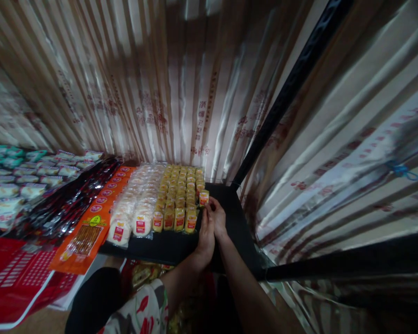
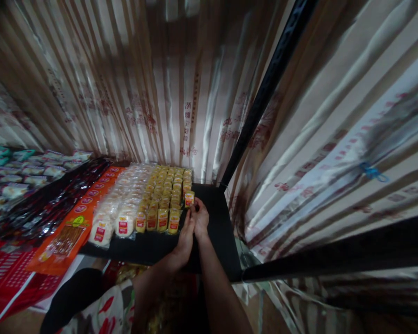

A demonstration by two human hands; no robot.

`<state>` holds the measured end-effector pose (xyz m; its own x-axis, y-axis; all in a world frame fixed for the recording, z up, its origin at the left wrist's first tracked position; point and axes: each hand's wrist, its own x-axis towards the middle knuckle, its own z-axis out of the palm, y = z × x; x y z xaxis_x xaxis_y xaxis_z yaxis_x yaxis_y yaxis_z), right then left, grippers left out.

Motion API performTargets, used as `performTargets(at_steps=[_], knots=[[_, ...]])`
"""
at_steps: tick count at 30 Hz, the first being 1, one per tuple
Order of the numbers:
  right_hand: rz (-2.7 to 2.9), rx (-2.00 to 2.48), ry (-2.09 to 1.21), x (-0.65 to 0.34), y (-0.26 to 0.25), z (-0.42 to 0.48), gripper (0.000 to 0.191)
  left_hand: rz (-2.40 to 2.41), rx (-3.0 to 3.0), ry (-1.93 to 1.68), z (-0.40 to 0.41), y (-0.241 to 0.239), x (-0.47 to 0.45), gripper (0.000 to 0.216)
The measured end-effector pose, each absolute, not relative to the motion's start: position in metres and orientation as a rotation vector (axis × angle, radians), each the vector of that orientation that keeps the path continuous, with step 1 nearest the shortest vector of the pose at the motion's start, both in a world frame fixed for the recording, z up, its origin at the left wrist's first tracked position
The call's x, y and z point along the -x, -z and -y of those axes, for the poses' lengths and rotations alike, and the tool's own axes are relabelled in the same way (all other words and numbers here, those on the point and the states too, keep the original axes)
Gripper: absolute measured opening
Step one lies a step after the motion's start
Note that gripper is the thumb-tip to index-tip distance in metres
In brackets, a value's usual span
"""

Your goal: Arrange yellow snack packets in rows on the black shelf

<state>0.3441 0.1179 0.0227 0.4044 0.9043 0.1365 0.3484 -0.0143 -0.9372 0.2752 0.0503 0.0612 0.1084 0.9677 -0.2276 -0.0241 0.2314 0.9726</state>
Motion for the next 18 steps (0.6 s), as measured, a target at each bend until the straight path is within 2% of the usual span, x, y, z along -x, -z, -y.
performTargets(at_steps=[7, 13, 18], knots=[[1.228, 1.590, -0.620, -0.342, -0.020, -0.132, 0.038, -1.248, -1.077, -1.034, -0.065, -0.056, -0.276, 0.049], [1.196, 1.570, -0.576, -0.338, -0.017, -0.138, 0.050, -1.271, -1.076, -1.028, -0.068, -0.053, -0.270, 0.048], [1.202, 1.582, -0.560, -0.335, -0.016, -0.140, 0.048, -1.253, -1.019, -1.070, -0.071, -0.051, -0.271, 0.048]])
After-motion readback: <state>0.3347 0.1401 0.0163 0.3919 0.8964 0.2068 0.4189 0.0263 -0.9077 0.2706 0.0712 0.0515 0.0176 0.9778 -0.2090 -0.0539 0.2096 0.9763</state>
